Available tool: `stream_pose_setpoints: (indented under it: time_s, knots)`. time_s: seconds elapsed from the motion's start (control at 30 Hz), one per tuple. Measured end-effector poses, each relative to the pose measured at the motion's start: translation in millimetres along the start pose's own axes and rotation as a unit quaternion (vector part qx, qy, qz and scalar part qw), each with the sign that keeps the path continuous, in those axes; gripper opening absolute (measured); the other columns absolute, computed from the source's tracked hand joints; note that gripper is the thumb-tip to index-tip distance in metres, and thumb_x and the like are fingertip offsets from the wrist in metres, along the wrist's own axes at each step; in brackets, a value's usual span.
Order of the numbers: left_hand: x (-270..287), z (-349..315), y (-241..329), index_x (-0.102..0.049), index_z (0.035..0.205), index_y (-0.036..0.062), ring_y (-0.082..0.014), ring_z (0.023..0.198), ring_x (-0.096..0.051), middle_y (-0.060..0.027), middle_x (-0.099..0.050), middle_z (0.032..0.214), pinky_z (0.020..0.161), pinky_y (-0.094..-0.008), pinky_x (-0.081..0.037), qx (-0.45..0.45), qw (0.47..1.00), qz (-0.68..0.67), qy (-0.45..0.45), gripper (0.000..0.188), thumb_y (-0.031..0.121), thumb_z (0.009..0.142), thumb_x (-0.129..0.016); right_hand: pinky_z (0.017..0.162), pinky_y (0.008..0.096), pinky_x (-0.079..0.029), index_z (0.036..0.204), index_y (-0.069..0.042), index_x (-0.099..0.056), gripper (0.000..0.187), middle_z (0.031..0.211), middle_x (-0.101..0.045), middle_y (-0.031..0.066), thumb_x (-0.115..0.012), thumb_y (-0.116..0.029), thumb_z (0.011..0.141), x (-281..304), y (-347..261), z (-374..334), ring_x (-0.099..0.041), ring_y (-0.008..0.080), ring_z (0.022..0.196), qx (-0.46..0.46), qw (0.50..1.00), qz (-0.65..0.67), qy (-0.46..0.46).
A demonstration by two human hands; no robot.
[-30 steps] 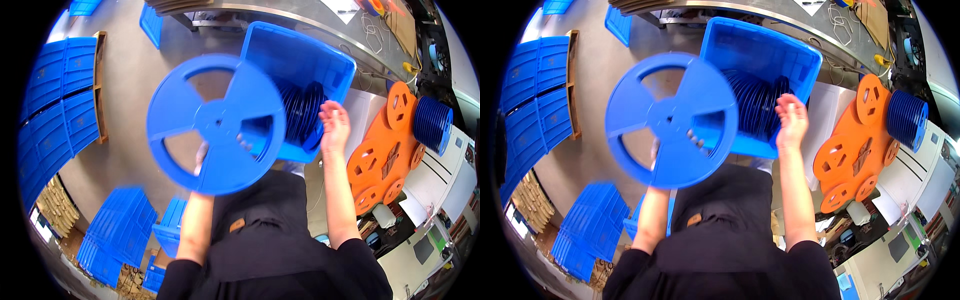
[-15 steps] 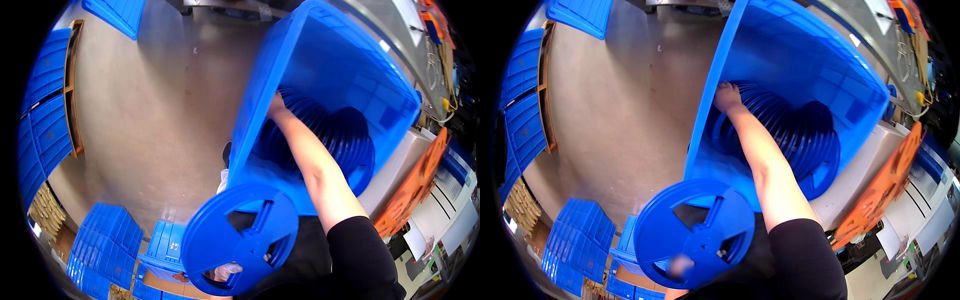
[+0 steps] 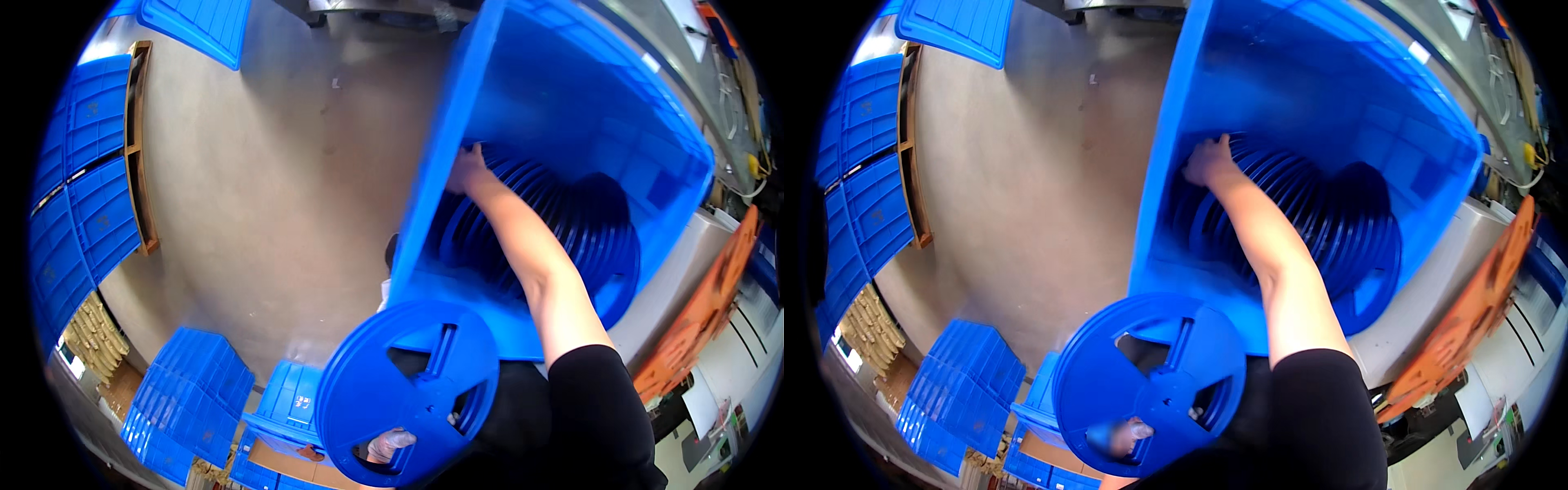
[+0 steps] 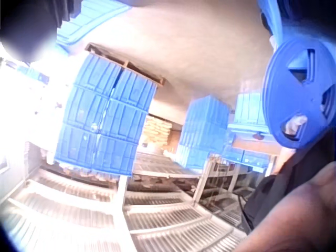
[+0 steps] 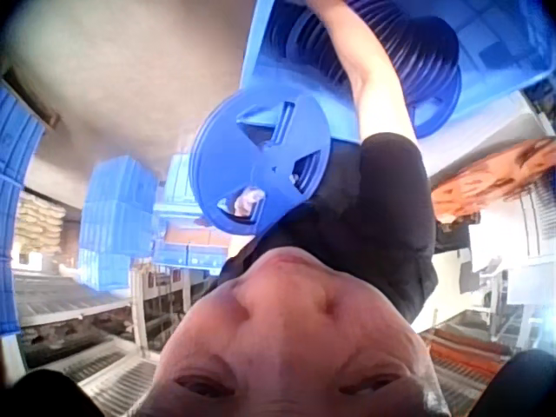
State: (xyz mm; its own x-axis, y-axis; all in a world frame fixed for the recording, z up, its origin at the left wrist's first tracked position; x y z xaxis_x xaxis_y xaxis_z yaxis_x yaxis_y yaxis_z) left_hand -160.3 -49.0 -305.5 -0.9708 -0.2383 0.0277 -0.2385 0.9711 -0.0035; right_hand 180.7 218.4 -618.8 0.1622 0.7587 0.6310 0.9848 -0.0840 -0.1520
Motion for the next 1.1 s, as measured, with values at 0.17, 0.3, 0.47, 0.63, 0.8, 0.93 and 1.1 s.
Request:
stream_pose_setpoints:
  time_s: [0.17, 0.3, 0.47, 0.63, 0.8, 0.93, 1.1]
  knots:
    - [-63, -27, 30, -0.025, 0.148, 0.0068, -0.0284, 0.123, -0.048, -0.0181, -0.047, 0.138, 0.106, -0.0369, -0.035, -0.071, 0.986, 0.108, -0.102, 0.077, 0.02, 0.082, -0.062, 0.103, 0.0592, -0.029, 0.095, -0.012, -0.066, 0.028, 0.102, -0.06, 0.0063, -0.058, -0.037, 0.085, 35, -21, -178, -0.051, 0.0251, 0.106, 0.08, 0.98, 0.057, 0.17]
    - [-156, -55, 78, -0.023, 0.15, 0.0077, -0.0275, 0.123, -0.048, -0.0181, -0.047, 0.138, 0.105, -0.0356, -0.036, -0.202, 0.923, 0.255, -0.204, 0.079, 0.018, 0.081, -0.062, 0.109, 0.0579, -0.025, 0.093, -0.013, -0.064, 0.022, 0.103, -0.056, 0.0063, -0.068, -0.028, 0.078, 6, -19, -269, -0.049, 0.0246, 0.114, 0.066, 0.965, 0.122, 0.222]
    - [-274, 8, 119, -0.02, 0.151, 0.0088, -0.0263, 0.123, -0.048, -0.0181, -0.047, 0.139, 0.104, -0.034, -0.037, -0.339, 0.829, 0.386, -0.222, 0.083, 0.014, 0.081, -0.063, 0.114, 0.0563, -0.013, 0.107, -0.012, -0.063, 0.032, 0.128, -0.052, 0.0069, -0.063, -0.031, 0.082, -62, -1, -285, -0.033, 0.024, 0.136, 0.023, 0.967, 0.038, 0.25]
    - [-290, 136, 113, -0.024, 0.151, 0.0189, -0.0261, 0.118, -0.052, -0.017, -0.049, 0.137, 0.099, -0.0347, -0.042, -0.333, 0.85, 0.393, -0.109, 0.081, 0.022, 0.083, -0.068, 0.116, 0.0549, -0.011, 0.112, -0.009, -0.064, 0.033, 0.126, -0.056, 0.0094, -0.058, -0.023, 0.083, -69, -4, -291, -0.037, 0.0248, 0.135, 0.029, 0.971, 0.076, 0.224]
    - [-248, 211, 83, -0.024, 0.151, 0.0176, -0.026, 0.125, -0.045, -0.0119, -0.046, 0.142, 0.108, -0.0367, -0.032, -0.2, 0.861, 0.464, -0.054, 0.078, 0.045, 0.087, -0.06, 0.113, 0.0538, -0.022, 0.104, -0.01, -0.064, 0.029, 0.118, -0.059, 0.0059, -0.065, -0.017, 0.076, -40, 26, -334, -0.046, 0.0274, 0.125, 0.058, 0.938, 0.226, 0.257]
    - [-222, 238, 65, -0.032, 0.147, 0.0104, -0.0247, 0.132, -0.038, -0.0091, -0.041, 0.146, 0.111, -0.036, -0.026, -0.229, 0.901, 0.355, -0.096, 0.076, 0.055, 0.089, -0.051, 0.113, 0.0496, -0.023, 0.122, -0.007, -0.056, 0.045, 0.133, -0.051, 0.0115, -0.066, -0.023, 0.081, 0, 132, -398, -0.037, 0.032, 0.133, -0.169, 0.873, 0.136, 0.436]
    - [-249, 199, 65, -0.039, 0.144, 0.0055, -0.0249, 0.136, -0.035, -0.0095, -0.042, 0.146, 0.113, -0.0337, -0.024, -0.253, 0.876, 0.406, -0.059, 0.071, 0.056, 0.094, -0.04, 0.116, 0.0478, -0.019, 0.144, 0.0, -0.032, 0.069, 0.149, -0.03, 0.0219, -0.056, -0.039, 0.091, -55, 200, -361, -0.025, 0.0374, 0.14, -0.248, 0.904, 0.159, 0.31]
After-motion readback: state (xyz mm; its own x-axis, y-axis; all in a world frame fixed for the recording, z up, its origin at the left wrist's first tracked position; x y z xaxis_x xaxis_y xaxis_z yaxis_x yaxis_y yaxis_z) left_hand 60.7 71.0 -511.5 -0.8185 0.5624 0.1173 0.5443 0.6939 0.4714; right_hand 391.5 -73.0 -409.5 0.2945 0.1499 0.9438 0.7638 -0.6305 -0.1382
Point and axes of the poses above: each hand's wrist, its own z-axis towards the middle knuckle, its own x-axis out of the back of the hand, y = z × x, the point moved 6 cm from there along z, towards the middle knuckle
